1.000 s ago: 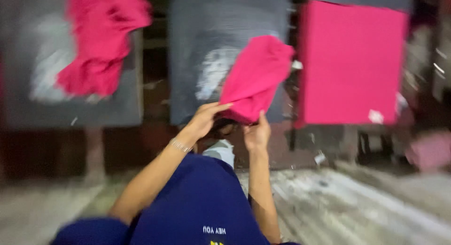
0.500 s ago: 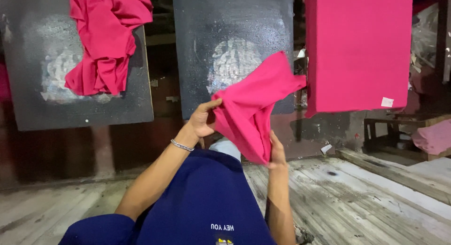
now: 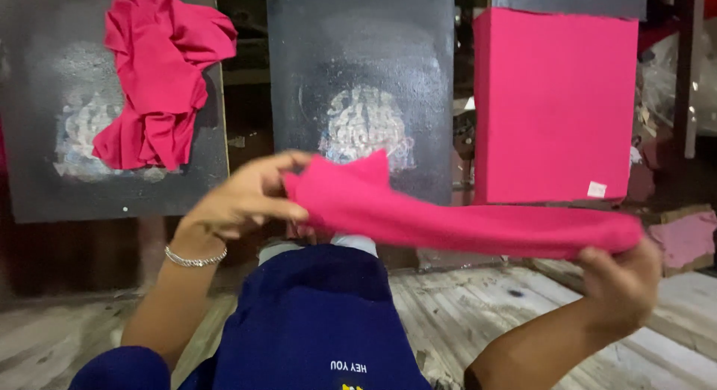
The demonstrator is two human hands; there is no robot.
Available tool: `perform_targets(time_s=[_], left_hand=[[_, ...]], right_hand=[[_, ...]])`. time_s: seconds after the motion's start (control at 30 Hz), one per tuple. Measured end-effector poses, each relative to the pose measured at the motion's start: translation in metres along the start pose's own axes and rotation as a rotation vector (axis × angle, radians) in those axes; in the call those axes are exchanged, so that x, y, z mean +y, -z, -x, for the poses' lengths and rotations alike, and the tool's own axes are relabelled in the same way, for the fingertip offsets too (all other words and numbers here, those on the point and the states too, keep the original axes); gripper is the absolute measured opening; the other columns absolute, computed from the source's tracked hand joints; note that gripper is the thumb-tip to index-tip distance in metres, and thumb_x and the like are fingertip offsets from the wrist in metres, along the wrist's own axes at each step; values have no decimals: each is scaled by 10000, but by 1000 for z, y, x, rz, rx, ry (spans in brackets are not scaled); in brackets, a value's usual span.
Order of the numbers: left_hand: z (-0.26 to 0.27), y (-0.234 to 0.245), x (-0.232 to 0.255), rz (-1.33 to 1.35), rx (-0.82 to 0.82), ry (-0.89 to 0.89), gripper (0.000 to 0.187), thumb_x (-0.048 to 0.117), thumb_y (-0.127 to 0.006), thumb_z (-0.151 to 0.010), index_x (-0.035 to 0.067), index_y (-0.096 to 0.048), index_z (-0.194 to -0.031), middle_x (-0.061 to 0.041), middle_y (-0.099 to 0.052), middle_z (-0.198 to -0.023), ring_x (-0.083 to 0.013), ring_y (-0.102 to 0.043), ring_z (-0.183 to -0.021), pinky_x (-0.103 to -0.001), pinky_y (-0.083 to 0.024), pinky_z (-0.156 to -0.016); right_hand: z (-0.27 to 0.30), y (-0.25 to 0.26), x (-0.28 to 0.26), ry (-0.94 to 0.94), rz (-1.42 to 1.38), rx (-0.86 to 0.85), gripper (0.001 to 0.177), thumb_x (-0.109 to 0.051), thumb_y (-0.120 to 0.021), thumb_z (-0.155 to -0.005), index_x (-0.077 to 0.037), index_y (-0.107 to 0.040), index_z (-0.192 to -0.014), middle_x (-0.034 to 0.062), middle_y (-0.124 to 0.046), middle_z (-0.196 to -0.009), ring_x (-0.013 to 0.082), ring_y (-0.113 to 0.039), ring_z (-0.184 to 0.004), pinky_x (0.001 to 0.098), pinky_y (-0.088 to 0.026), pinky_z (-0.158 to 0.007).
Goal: The person repeatedly picks up pink and black t-shirts, unfolds them, and lays them flat on a series of dark rectangular boards. The shirts are smoothed out by hand and placed one at a time across multiple boards in a row.
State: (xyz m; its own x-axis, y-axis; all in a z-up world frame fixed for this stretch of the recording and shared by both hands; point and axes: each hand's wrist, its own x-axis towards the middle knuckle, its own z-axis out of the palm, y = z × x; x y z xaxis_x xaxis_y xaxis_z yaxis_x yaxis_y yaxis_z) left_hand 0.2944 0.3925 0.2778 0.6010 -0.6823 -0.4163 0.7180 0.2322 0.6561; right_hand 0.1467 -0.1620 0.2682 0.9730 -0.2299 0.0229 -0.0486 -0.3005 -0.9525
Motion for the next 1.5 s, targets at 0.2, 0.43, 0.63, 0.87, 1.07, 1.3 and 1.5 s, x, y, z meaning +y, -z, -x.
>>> perform_targets(time_s=[0.2,0.43,0.63,0.87,1.07,1.3,1.5], left_hand=[[-78,0,83,-182,557,-220,491,45,-730,-861,43,-565,-1323,-60,-646,-1072,-128,-664,-841,-215,-594,-714],[-138,11,187,-406,831,-473,177,106,-715,-963,142,-634,-1115,28,-660,-1105,-79,-681,-1016,-163,-613,-939],[-142,34,170,-362,882,-588,262,73,-732,-933,135,-652,-1176,-12,-674,-1231,-137,-655,-1175,-246,-543,-1073],[-141,62,123,-317,943,-705,352,40,-748,-904,128,-671,-1236,-52,-688,-1356,-194,-629,-1335,-329,-472,-1208],[-175,163,-15,163,983,-525,470,44,-847,-798,127,-749,-1250,15,-561,-994,-125,-691,-858,-288,-630,-888],[-149,159,-78,94,1054,-413,403,35,-826,-849,74,-736,-1239,-96,-472,-1011,-171,-689,-796,-327,-674,-771],[-111,154,-109,103,1028,-419,420,55,-845,-843,52,-724,-1246,-89,-532,-1003,-182,-714,-784,-357,-676,-795]], right_hand=[[-174,-73,-93,-255,470,-23,347,-328,-697,-1063,-139,-498,-850,-66,-409,-792,76,-375,-741,296,-326,-672],[-315,-105,-122,-213,-66,-17,281,-355,-644,-1042,-122,-721,-1178,-24,-748,-1037,78,-766,-938,169,-687,-766],[-342,-100,-94,-364,-211,-195,270,-244,-719,-1042,-8,-622,-1128,89,-705,-1044,170,-761,-816,225,-710,-766],[-349,-178,-6,-768,-185,-208,254,-288,-664,-1003,-111,-717,-1178,-52,-675,-965,4,-532,-707,125,-462,-631],[-353,-189,146,-853,-267,-353,460,-393,-875,-880,-23,-636,-1010,60,-527,-856,112,-487,-620,330,-532,-585],[-295,-170,156,-562,-473,-258,299,-72,-833,-905,52,-654,-1111,161,-651,-918,247,-642,-782,489,-552,-862],[-256,-152,245,-575,-482,-173,305,-74,-806,-916,-63,-614,-1153,36,-658,-847,142,-606,-665,310,-549,-699]])
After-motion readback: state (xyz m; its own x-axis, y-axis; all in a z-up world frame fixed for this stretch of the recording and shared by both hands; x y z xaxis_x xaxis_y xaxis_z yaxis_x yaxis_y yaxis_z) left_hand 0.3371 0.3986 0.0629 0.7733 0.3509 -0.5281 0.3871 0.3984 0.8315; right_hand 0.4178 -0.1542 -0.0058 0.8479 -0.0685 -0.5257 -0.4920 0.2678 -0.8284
